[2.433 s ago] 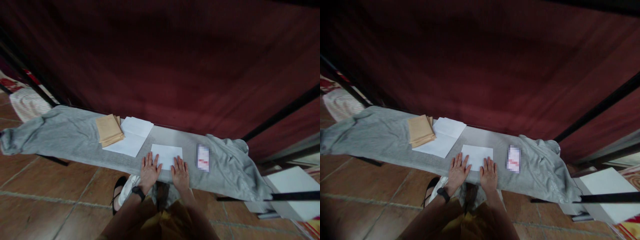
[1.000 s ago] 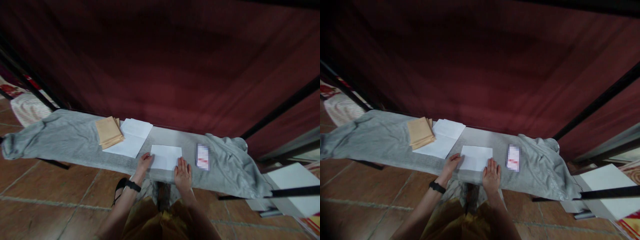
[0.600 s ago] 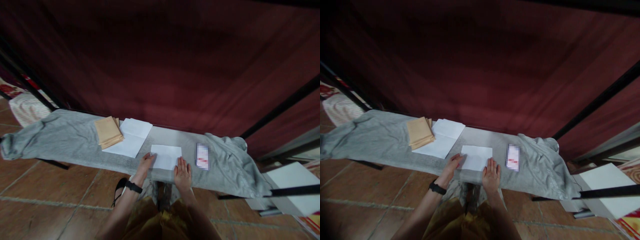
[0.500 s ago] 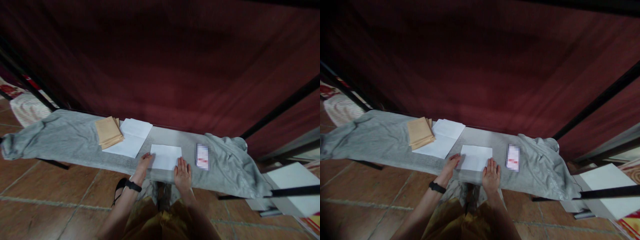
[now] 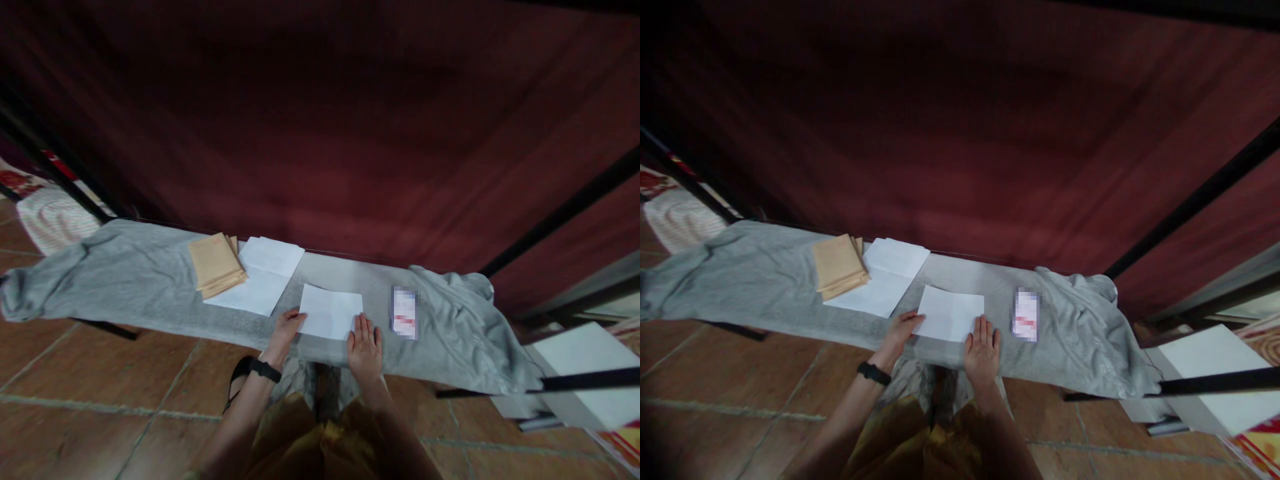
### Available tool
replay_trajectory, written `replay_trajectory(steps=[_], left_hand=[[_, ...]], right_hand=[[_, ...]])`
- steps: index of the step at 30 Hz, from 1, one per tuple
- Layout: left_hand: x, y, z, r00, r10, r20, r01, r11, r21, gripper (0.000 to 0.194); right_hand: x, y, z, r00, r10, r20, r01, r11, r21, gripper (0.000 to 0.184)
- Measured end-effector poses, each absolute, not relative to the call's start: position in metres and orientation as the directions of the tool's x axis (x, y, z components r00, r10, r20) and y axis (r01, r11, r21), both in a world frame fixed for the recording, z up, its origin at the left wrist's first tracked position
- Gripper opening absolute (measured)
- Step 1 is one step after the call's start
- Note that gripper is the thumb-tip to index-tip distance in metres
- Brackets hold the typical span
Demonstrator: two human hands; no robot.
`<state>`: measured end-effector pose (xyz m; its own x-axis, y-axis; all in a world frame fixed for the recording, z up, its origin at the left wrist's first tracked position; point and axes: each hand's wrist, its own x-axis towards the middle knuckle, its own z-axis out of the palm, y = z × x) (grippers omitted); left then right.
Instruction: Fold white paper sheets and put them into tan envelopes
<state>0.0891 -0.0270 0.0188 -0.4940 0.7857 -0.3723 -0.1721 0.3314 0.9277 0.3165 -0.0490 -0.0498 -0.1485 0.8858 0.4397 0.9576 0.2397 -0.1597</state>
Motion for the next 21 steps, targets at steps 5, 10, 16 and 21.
replay_trajectory(steps=[5, 10, 16, 21], left_hand=[[0.092, -0.034, 0.023, -0.522, 0.76, -0.387, -0.182, 0.344, 0.921, 0.023], [0.094, -0.045, 0.023, -0.547, 0.755, -0.36, -0.188, 0.308, 0.933, 0.023], [0.109, -0.048, 0.033, -0.526, 0.808, -0.266, -0.169, 0.208, 0.963, 0.037], [0.127, -0.041, 0.036, -0.34, 0.921, -0.19, -0.181, 0.133, 0.974, 0.06]], right_hand=[[0.32, -0.052, -0.046, -0.185, 0.873, 0.451, 0.939, 0.291, -0.18, 0.048], [0.325, -0.054, -0.042, -0.211, 0.858, 0.468, 0.901, 0.357, -0.249, 0.046], [0.317, -0.061, -0.032, -0.376, 0.816, 0.44, 0.788, 0.531, -0.312, 0.053], [0.302, -0.067, -0.032, -0.389, 0.812, 0.435, 0.753, 0.552, -0.358, 0.05]])
